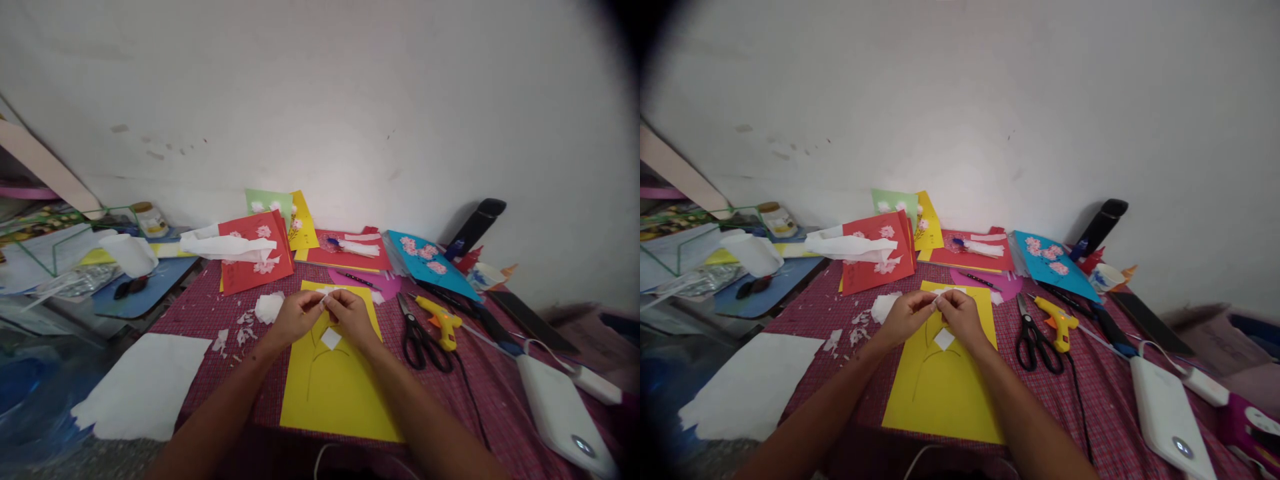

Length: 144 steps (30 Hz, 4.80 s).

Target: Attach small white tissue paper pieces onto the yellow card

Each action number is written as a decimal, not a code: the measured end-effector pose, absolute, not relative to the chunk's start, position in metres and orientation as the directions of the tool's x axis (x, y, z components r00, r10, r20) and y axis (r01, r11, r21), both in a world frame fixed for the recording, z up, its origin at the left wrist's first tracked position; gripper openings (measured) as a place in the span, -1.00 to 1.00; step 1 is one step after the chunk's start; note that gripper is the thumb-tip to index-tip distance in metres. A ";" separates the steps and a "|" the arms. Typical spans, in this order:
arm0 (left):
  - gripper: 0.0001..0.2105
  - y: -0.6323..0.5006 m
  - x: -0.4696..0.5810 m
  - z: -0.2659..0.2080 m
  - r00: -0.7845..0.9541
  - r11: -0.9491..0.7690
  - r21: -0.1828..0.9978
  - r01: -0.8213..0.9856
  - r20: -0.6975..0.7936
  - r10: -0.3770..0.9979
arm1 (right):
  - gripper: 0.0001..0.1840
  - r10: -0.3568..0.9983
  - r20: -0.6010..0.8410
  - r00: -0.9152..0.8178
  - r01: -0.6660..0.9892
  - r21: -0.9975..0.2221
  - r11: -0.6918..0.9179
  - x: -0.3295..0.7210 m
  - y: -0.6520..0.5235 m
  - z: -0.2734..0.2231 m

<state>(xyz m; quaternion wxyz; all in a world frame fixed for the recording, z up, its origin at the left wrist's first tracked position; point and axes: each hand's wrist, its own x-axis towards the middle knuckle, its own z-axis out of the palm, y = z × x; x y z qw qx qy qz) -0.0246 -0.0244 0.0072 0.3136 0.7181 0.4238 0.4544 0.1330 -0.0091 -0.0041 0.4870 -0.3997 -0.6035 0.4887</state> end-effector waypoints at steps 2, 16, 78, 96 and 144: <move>-0.80 -0.023 -0.025 0.006 0.219 -0.428 0.853 0.300 0.375 0.901 | -0.76 0.955 0.204 -0.215 -0.001 -0.978 0.208 0.133 -0.010 -0.004; -0.76 -0.019 -0.028 0.000 0.177 -0.378 0.863 0.335 0.336 0.925 | -0.75 0.958 0.183 -0.222 -0.022 -0.983 0.182 0.130 -0.011 -0.001; -0.78 -0.021 -0.027 0.002 0.181 -0.361 0.870 0.337 0.316 0.931 | -0.77 0.968 0.167 -0.188 0.041 -0.983 0.178 0.129 -0.009 -0.007; -0.69 -0.015 -0.026 -0.006 0.108 -0.141 0.985 0.098 0.130 0.986 | -0.78 0.971 0.214 -0.106 0.111 -0.968 0.226 0.135 -0.006 -0.004; -0.75 -0.017 -0.027 -0.003 0.140 -0.055 0.998 0.039 0.049 0.989 | -0.69 0.985 0.028 -0.168 -0.053 -0.998 0.019 0.131 -0.004 -0.007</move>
